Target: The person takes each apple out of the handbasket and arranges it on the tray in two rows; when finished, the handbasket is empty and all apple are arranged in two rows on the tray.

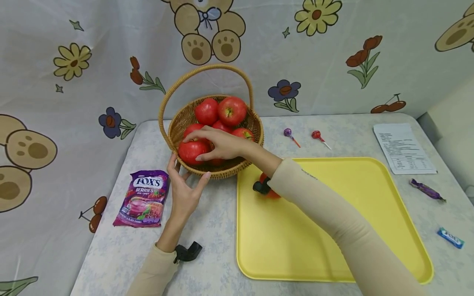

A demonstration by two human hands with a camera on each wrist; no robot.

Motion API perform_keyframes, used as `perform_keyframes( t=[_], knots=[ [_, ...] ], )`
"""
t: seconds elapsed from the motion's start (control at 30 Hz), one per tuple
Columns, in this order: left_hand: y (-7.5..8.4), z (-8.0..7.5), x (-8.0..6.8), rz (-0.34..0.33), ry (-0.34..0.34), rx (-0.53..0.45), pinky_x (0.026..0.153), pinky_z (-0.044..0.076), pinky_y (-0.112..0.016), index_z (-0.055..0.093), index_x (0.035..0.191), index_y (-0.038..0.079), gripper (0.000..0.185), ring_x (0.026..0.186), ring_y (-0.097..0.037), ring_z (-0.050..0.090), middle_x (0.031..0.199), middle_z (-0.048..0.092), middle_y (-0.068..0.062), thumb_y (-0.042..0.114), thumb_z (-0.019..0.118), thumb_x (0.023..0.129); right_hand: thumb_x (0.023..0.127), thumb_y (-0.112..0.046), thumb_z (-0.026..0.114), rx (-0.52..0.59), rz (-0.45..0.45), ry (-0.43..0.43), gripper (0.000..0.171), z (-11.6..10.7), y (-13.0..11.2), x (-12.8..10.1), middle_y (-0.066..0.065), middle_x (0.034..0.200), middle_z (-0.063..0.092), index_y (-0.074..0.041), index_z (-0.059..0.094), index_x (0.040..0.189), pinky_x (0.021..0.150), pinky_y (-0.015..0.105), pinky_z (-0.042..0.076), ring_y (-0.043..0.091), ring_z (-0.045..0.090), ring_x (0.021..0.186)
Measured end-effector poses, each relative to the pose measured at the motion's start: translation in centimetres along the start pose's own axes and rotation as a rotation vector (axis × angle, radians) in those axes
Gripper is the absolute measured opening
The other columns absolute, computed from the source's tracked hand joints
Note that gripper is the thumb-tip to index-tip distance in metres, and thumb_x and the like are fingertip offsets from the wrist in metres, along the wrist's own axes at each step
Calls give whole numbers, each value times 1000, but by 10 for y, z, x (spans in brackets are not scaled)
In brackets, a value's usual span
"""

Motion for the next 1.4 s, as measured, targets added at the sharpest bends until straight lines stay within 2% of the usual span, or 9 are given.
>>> perform_keyframes(
  t=[0.4, 0.73, 1.0, 1.13, 1.27, 1.4],
  knots=[
    [2, 0, 0, -2, -5, 23, 108, 36, -59, 7, 150, -6, 93, 147, -40, 13, 159, 5, -23, 7, 72, 85, 88, -30, 73, -30, -38, 45, 49, -3, -2, -3, -5, 137, 51, -24, 55, 133, 101, 32, 43, 13, 42, 119],
    [4, 1, -1, 11, -1, 26, 107, 37, -60, 7, 150, -7, 93, 146, -45, 13, 159, 5, -24, 7, 72, 84, 87, -30, 74, -49, -50, 113, 49, -24, -8, -22, -5, 133, 54, -23, 57, 132, 100, 30, 45, 10, 43, 120],
    [3, 0, -1, 9, -7, 20, 107, 35, -62, 6, 150, -8, 93, 146, -46, 13, 159, 4, -25, 5, 71, 85, 87, -30, 75, -60, -72, 171, 49, -43, -16, -50, -11, 132, 56, -24, 59, 132, 104, 32, 42, 8, 43, 123],
    [3, -1, -1, 22, -4, 13, 106, 35, -63, 6, 149, -8, 93, 145, -47, 14, 158, 5, -27, 4, 71, 84, 86, -27, 75, -55, -94, 207, 48, -54, -19, -68, -8, 132, 54, -23, 60, 131, 96, 32, 48, 9, 43, 123],
    [5, 0, 0, 35, -2, 7, 105, 36, -63, 7, 149, -9, 93, 145, -48, 15, 158, 6, -27, 2, 71, 83, 85, -24, 77, -34, -67, 242, 49, -67, -18, -95, 1, 133, 49, -23, 60, 130, 82, 34, 54, 13, 47, 120],
    [6, 0, 0, 46, 2, 4, 104, 35, -64, 7, 149, -10, 93, 145, -48, 16, 157, 7, -28, 1, 71, 83, 83, -19, 79, -37, -35, 284, 51, -82, -16, -128, 5, 137, 47, -20, 60, 130, 82, 33, 56, 17, 50, 120]
  ],
)
Point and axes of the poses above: each hand's wrist, its own x-axis towards the middle knuckle, its own z-axis out of the palm, y = z × x, the point moved 10 cm from there along x, towards the middle knuckle
